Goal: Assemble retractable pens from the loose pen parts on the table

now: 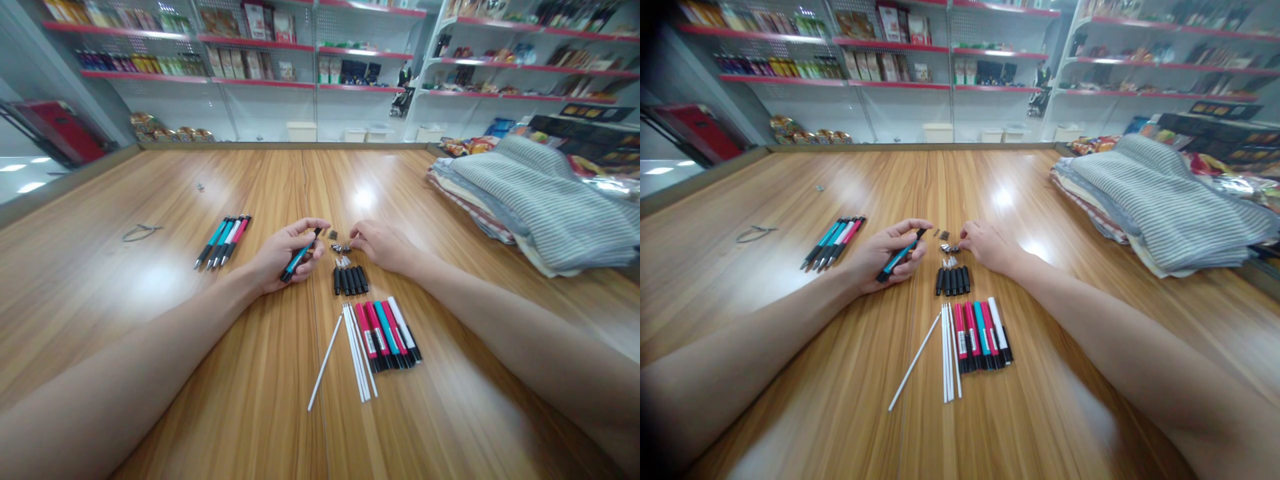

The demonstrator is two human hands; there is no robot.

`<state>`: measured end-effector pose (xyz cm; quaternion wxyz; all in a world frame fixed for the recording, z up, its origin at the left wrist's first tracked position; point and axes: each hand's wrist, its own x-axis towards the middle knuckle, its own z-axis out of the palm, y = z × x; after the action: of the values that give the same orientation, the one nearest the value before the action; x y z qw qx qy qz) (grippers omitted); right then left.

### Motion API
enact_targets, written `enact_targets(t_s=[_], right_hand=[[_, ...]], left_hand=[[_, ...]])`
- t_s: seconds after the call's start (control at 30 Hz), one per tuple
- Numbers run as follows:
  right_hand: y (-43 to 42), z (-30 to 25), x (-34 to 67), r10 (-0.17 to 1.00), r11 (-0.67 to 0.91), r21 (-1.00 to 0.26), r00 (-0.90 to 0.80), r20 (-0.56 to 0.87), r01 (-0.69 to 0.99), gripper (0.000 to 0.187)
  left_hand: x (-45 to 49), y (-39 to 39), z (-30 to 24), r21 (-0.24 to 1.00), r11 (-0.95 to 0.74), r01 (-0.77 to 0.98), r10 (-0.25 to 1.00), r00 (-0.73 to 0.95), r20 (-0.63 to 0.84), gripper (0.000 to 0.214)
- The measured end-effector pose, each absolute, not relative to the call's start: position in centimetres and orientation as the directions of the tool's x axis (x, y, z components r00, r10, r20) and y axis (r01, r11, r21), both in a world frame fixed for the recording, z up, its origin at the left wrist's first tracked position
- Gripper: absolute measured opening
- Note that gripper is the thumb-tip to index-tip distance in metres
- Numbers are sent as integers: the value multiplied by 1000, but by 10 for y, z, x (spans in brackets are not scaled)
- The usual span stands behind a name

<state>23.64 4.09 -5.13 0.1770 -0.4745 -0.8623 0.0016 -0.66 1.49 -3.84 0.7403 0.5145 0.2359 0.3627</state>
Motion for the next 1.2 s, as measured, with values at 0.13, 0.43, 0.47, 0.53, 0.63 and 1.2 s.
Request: enact_targets(t_s=[0.13, 0.43, 0.47, 0.53, 0.63, 1.2], right_hand=[[40, -52, 236, 817, 549, -170, -483, 315, 818, 27], [39, -50, 239, 807, 548, -93, -497, 320, 831, 33], [39, -51, 239, 803, 556, -106, -499, 327, 825, 32], [40, -53, 239, 786, 580, -145, -504, 358, 802, 31], [42, -54, 239, 746, 636, -218, -518, 419, 740, 28], [22, -46, 224, 735, 659, -525, -314, 601, 538, 34]], left_hand=[[-6, 14, -38, 934, 194, -300, 786, 617, 35, 37], [-4, 13, -38, 940, 216, -265, 786, 618, -6, 40], [-5, 13, -38, 941, 212, -264, 787, 617, -4, 39], [-6, 14, -38, 943, 206, -262, 788, 616, -1, 36], [-6, 15, -39, 947, 201, -251, 789, 614, -5, 33], [-1, 7, -37, 996, 83, 14, 731, 679, -70, 40]])
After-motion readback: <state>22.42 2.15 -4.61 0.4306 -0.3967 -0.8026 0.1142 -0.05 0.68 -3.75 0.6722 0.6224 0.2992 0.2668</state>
